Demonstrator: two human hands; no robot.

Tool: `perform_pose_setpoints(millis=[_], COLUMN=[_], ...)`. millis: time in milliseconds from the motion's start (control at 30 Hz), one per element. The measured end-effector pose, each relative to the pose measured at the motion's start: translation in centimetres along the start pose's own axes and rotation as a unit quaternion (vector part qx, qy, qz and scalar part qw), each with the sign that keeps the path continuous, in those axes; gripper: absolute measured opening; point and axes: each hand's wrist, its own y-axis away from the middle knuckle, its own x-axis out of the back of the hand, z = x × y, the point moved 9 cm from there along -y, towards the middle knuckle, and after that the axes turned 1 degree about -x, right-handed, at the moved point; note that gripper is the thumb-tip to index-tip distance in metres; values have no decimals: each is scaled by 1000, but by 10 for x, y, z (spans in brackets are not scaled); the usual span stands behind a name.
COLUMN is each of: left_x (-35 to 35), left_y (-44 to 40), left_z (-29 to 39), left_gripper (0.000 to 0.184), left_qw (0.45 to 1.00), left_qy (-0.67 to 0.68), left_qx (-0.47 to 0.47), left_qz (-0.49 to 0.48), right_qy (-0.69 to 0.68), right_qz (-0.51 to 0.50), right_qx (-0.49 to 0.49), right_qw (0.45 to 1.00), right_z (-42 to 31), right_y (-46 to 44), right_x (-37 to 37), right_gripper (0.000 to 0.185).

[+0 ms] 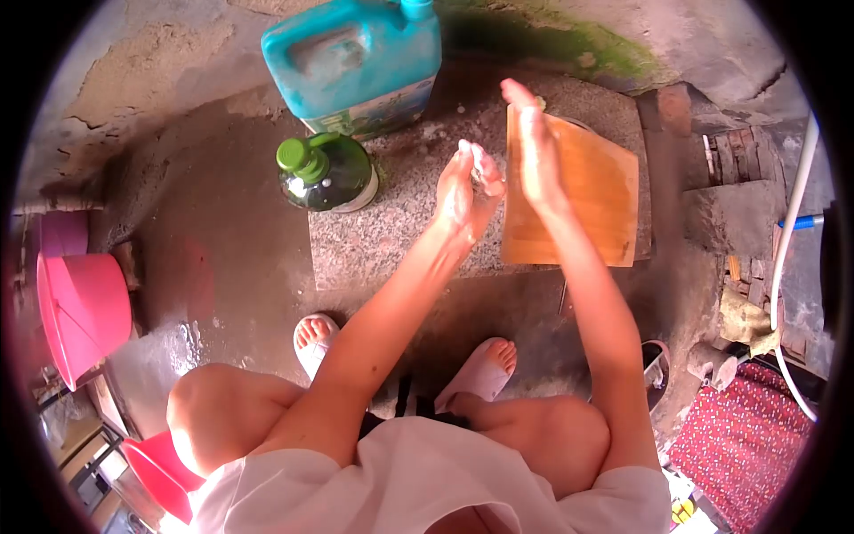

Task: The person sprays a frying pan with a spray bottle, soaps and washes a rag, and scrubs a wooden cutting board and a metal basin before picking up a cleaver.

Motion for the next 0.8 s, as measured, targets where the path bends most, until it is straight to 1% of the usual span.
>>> perform_pose_setpoints(millis=[33, 67, 133, 167, 267, 300, 400, 433, 533, 567, 600, 633, 733, 767, 800], left_x=[23, 22, 21, 26, 31, 35, 39, 41, 42, 47, 51, 54, 39, 42, 27], left_y=[6, 5, 2, 2, 0, 3, 4, 3, 3, 3, 2, 1, -3, -8, -9], left_z=[2, 3, 10, 14, 24, 29, 33, 32, 37, 43, 51, 56, 54, 42, 35], left_gripper=[24, 24, 26, 28, 24, 27, 29, 30, 34, 34, 34, 35, 37, 42, 33], left_qw=[983, 989, 992, 978, 983, 976, 973, 974, 973, 954, 921, 874, 786, 884, 946], left_qy=[-46, -4, 83, 108, 43, -16, -63, -44, -84, -205, -323, -436, -579, -434, -281], left_qx=[-33, -28, -17, -25, -36, -40, -54, -53, -71, -61, -48, -35, -79, -40, -41], left_qz=[176, 148, 91, 175, 174, 213, 216, 217, 205, 211, 214, 213, 202, 169, 156], right_qy=[25, 47, 11, -8, -19, 33, 41, 36, 34, 39, 45, 50, 55, 96, 138], right_qz=[15, 24, 31, 52, 49, 36, 23, 28, 24, 22, 21, 20, 18, 8, -20], right_qx=[16, 25, 18, -32, -56, -60, -83, -77, -71, -73, -76, -79, -56, -58, -61], right_qw=[999, 998, 999, 998, 997, 997, 995, 996, 997, 996, 996, 995, 997, 994, 988], right_z=[-9, -23, -31, -32, -25, -21, -16, -17, -19, -18, -17, -15, -12, -9, -1], right_y=[0, 1, 6, 12, 25, 28, 37, 38, 39, 39, 40, 40, 39, 40, 40], right_x=[13, 23, 35, 40, 48, 49, 49, 49, 48, 48, 49, 50, 49, 46, 41], right_gripper=[58, 53, 52, 50, 50, 55, 56, 55, 54, 52, 50, 47, 29, 22, 22])
